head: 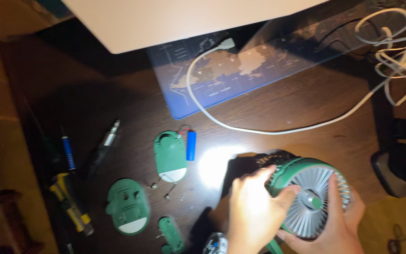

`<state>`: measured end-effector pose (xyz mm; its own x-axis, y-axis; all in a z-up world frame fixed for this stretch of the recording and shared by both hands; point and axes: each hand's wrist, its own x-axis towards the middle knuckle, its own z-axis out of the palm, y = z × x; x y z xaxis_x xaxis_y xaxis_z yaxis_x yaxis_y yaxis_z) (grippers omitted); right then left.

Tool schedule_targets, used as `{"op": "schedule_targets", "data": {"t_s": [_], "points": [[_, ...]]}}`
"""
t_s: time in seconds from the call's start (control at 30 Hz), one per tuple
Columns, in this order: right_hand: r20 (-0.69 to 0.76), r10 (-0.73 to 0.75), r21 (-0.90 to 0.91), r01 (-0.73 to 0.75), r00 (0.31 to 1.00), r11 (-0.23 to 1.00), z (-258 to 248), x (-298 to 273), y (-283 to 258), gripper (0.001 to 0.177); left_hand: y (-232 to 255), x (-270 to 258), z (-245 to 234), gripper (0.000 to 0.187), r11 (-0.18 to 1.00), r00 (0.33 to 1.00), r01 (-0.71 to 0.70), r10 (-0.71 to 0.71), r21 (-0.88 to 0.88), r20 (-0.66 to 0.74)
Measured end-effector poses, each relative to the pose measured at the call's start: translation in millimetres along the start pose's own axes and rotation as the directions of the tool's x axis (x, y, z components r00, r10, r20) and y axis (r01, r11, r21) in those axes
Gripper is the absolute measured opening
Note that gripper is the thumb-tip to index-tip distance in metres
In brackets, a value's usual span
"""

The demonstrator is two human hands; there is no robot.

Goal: The person disassembles a small green electric fan on a desk, removing the front grille, fan blades, and rear housing to expose the motor and internal wiring. They handle screws and small parts, then reattach the rear housing and grille.

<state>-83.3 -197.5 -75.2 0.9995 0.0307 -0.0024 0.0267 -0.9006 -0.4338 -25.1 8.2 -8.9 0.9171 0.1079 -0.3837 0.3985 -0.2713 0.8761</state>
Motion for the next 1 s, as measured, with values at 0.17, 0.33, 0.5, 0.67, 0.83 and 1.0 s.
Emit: {"op": "schedule_targets", "data": {"t_s": [0.17,0.33,0.5,0.67,0.83,1.0], "points": [[-0.084,-0.055,-0.077,0.049,0.995,0.996,7.9,0.6,0.8,0.163,6.5,-1.3,0.2,0.058,0.996,0.997,0.081,-0.081,-0.027,0.000],[-0.058,0.026,-0.156,-0.035,0.998,0.987,12.5,-5.6,13.2,0.158,3.2,-10.6,-3.4,0.059,0.998,0.999,0.023,-0.022,-0.056,0.028],[-0.033,0.077,-0.130,-0.080,0.997,0.988,14.1,-5.8,30.2,0.161,-15.6,-32.9,-10.6,0.054,0.963,0.953,-0.248,0.224,-0.102,-0.203],[-0.061,-0.066,-0.212,0.052,0.996,0.976,12.9,0.7,24.1,0.152,-65.7,-65.8,-71.9,0.032,0.989,0.855,-0.126,0.148,0.077,-0.498],[0.045,-0.012,-0.332,0.026,0.999,0.943,3.3,1.9,22.6,0.166,-126.8,-112.3,-158.2,0.026,0.973,0.701,0.202,-0.063,0.113,-0.710],[0.091,0.127,-0.154,-0.112,0.988,0.982,-7.6,2.8,2.5,0.160,-144.2,-140.6,-157.2,0.024,0.959,0.744,0.184,0.006,0.214,-0.668]]}}
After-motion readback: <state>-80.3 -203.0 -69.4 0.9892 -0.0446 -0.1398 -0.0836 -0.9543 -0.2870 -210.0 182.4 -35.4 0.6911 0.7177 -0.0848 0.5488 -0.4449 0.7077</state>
